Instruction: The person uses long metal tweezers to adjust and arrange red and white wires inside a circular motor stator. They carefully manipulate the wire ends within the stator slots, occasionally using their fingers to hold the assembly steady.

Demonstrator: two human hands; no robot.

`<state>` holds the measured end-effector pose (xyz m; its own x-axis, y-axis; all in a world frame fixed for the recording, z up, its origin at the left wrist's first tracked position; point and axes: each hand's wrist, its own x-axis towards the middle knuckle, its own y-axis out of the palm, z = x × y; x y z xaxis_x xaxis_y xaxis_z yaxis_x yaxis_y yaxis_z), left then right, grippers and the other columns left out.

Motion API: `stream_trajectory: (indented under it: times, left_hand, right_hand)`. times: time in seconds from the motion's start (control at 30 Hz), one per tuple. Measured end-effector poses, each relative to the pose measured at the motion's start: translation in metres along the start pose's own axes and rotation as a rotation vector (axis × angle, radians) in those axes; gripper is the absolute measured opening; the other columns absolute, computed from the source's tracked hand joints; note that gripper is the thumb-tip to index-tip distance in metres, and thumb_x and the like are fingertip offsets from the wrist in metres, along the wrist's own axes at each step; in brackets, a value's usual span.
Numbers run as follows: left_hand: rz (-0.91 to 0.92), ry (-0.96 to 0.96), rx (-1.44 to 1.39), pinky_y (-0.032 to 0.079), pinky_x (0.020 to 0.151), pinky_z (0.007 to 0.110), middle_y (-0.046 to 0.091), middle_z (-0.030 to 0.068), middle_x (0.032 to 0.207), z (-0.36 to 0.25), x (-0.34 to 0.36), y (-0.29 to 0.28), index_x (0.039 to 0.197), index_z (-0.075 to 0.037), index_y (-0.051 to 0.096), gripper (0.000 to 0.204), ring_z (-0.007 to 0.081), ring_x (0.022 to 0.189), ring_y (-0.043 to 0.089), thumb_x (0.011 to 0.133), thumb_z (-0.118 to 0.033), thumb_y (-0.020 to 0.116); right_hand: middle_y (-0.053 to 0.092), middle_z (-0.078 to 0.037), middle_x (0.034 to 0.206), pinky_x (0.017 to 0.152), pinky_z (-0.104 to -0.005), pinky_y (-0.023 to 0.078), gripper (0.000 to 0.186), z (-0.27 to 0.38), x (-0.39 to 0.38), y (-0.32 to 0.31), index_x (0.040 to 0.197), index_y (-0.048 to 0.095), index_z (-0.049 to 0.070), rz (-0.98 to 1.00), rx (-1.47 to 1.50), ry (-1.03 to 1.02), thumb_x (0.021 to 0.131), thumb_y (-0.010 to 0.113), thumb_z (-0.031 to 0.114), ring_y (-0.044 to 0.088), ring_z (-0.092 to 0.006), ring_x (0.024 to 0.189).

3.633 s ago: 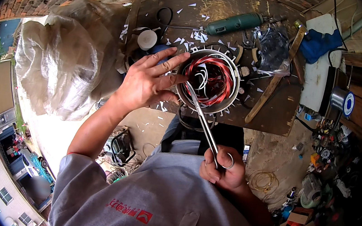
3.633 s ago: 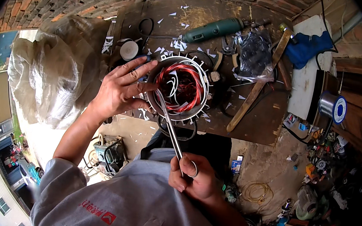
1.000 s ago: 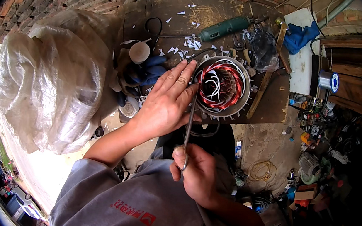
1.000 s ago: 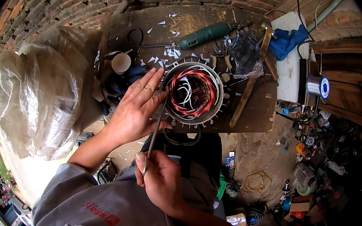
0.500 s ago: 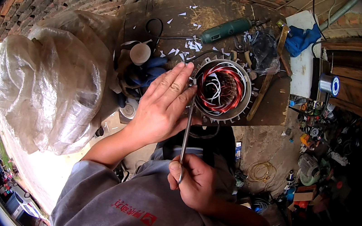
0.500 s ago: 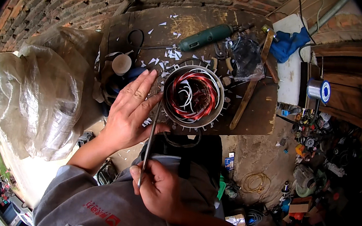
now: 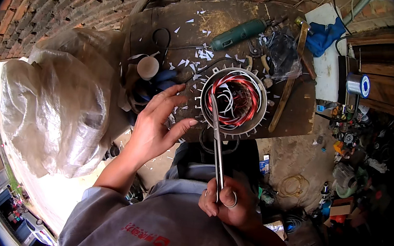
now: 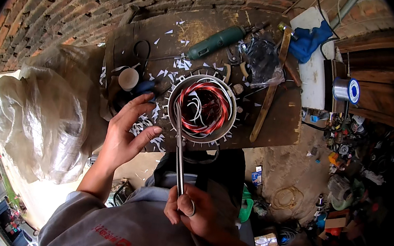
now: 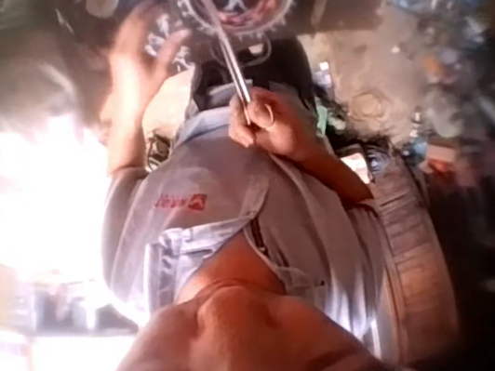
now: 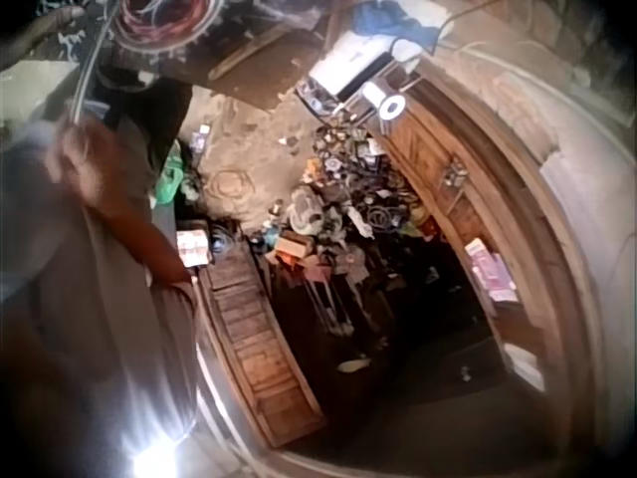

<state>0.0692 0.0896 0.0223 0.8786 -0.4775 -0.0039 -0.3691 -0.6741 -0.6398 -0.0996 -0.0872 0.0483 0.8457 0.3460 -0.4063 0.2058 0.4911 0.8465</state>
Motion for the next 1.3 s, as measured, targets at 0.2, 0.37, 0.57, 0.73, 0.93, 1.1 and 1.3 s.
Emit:
stream_trajectory:
  times: [0.2, 0.37, 0.57, 0.73, 0.93, 1.1, 1.3]
  left_hand:
    - [0.05, -0.273, -0.354, 0.049, 0.092, 0.035, 0.06, 0.0145, 0.124, -0.001, 0.025, 0.023, 0.129, 0.0, 0.049, 0.057, 0.0224, 0.109, 0.061, 0.086, -0.022, 0.078]
    - [0.033, -0.324, -0.537, 0.045, 0.099, 0.035, 0.055, 0.0104, 0.126, -0.001, 0.03, 0.04, 0.135, -0.001, 0.041, 0.071, 0.0185, 0.117, 0.054, 0.081, -0.019, 0.082]
    - [0.054, -0.349, -0.405, 0.044, 0.099, 0.034, 0.057, 0.0098, 0.124, -0.005, 0.032, 0.043, 0.135, 0.001, 0.041, 0.075, 0.0175, 0.113, 0.055, 0.078, -0.019, 0.086]
    - [0.047, -0.353, -0.381, 0.046, 0.097, 0.033, 0.058, 0.0105, 0.123, -0.004, 0.032, 0.045, 0.135, 0.0, 0.041, 0.074, 0.0168, 0.112, 0.056, 0.078, -0.016, 0.085]
    - [0.046, -0.296, -0.34, 0.047, 0.096, 0.032, 0.06, 0.0098, 0.12, 0.005, 0.03, 0.049, 0.132, -0.001, 0.042, 0.07, 0.0165, 0.109, 0.058, 0.078, -0.013, 0.085]
    - [0.041, -0.303, -0.387, 0.048, 0.094, 0.03, 0.061, 0.0087, 0.116, 0.005, 0.031, 0.05, 0.131, -0.001, 0.043, 0.066, 0.0148, 0.107, 0.058, 0.079, -0.01, 0.083]
    - [0.004, -0.29, -0.466, 0.052, 0.087, 0.033, 0.06, 0.0133, 0.113, 0.012, 0.031, 0.054, 0.125, 0.003, 0.046, 0.065, 0.0188, 0.104, 0.06, 0.077, -0.018, 0.085]
  right_hand:
    - [0.052, -0.005, 0.062, 0.058, -0.0336, 0.038, 0.04, -0.015, 0.008, -0.027, 0.103, 0.054, 0.002, 0.122, 0.295, -0.104, 0.101, 0.051, 0.042, 0.047, -0.0177, 0.057]
    - [0.053, -0.007, 0.067, 0.059, -0.0347, 0.037, 0.036, -0.023, 0.008, -0.033, 0.093, 0.055, 0.004, 0.145, 0.404, -0.143, 0.101, 0.051, 0.039, 0.047, -0.0172, 0.056]
    - [0.053, -0.006, 0.065, 0.058, -0.0347, 0.037, 0.035, -0.022, 0.012, -0.037, 0.091, 0.055, 0.004, 0.184, 0.443, -0.128, 0.101, 0.052, 0.037, 0.046, -0.017, 0.054]
    - [0.047, 0.002, 0.053, 0.06, -0.0316, 0.033, 0.043, -0.023, 0.013, -0.045, 0.1, 0.055, 0.007, 0.206, 0.368, -0.103, 0.099, 0.049, 0.05, 0.043, -0.014, 0.053]
    - [0.045, 0.003, 0.053, 0.06, -0.0315, 0.032, 0.044, -0.023, 0.013, -0.052, 0.099, 0.054, 0.007, 0.236, 0.392, -0.1, 0.099, 0.048, 0.051, 0.042, -0.0133, 0.052]
    - [0.043, 0.004, 0.052, 0.06, -0.0317, 0.031, 0.045, -0.029, 0.015, -0.058, 0.098, 0.053, 0.008, 0.233, 0.433, -0.11, 0.099, 0.048, 0.053, 0.041, -0.0127, 0.052]
    - [0.042, 0.004, 0.052, 0.06, -0.0317, 0.031, 0.041, -0.029, 0.017, -0.054, 0.095, 0.053, 0.009, 0.208, 0.438, -0.101, 0.097, 0.053, 0.05, 0.041, -0.0126, 0.052]
